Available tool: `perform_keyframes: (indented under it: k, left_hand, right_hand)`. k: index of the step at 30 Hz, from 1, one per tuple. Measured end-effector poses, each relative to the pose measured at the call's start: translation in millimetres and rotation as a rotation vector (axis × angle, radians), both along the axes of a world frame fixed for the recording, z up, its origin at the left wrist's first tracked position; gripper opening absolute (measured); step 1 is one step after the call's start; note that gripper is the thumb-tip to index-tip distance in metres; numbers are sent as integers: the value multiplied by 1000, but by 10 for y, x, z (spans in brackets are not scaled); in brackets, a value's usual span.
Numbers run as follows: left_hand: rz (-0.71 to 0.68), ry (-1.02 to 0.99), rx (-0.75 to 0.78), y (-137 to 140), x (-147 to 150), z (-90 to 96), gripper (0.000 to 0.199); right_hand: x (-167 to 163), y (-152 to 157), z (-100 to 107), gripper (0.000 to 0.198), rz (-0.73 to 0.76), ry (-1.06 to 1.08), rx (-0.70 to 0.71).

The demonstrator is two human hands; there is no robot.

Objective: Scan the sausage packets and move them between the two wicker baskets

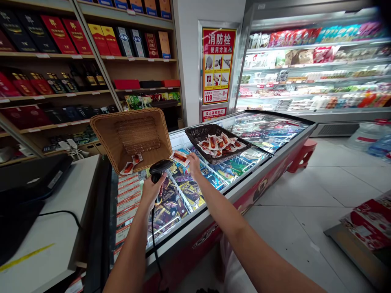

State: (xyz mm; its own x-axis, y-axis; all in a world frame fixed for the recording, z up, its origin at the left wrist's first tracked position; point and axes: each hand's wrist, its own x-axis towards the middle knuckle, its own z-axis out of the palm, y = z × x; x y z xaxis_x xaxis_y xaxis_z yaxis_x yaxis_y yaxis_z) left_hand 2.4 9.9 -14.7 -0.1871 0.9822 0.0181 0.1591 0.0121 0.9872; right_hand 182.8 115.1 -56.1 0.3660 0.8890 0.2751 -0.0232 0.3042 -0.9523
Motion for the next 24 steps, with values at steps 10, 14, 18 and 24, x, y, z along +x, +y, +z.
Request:
perform_keyframes:
  k: [10, 14, 18, 24]
  left_hand:
    - [10, 6, -11, -51, 39, 73, 54]
    - [37, -10, 4, -22, 22, 55, 53]
    - [54, -30, -9, 3, -14, 59, 54]
    - [78, -114, 23, 10, -61, 103, 55]
  right_hand:
    - [19, -47, 73, 32, -30, 29, -27]
    - [2, -63, 91, 31, -118, -20, -30]
    - [121, -120, 218, 24, -330, -82, -9]
    - [858, 48, 715, 25, -770, -159, -57]
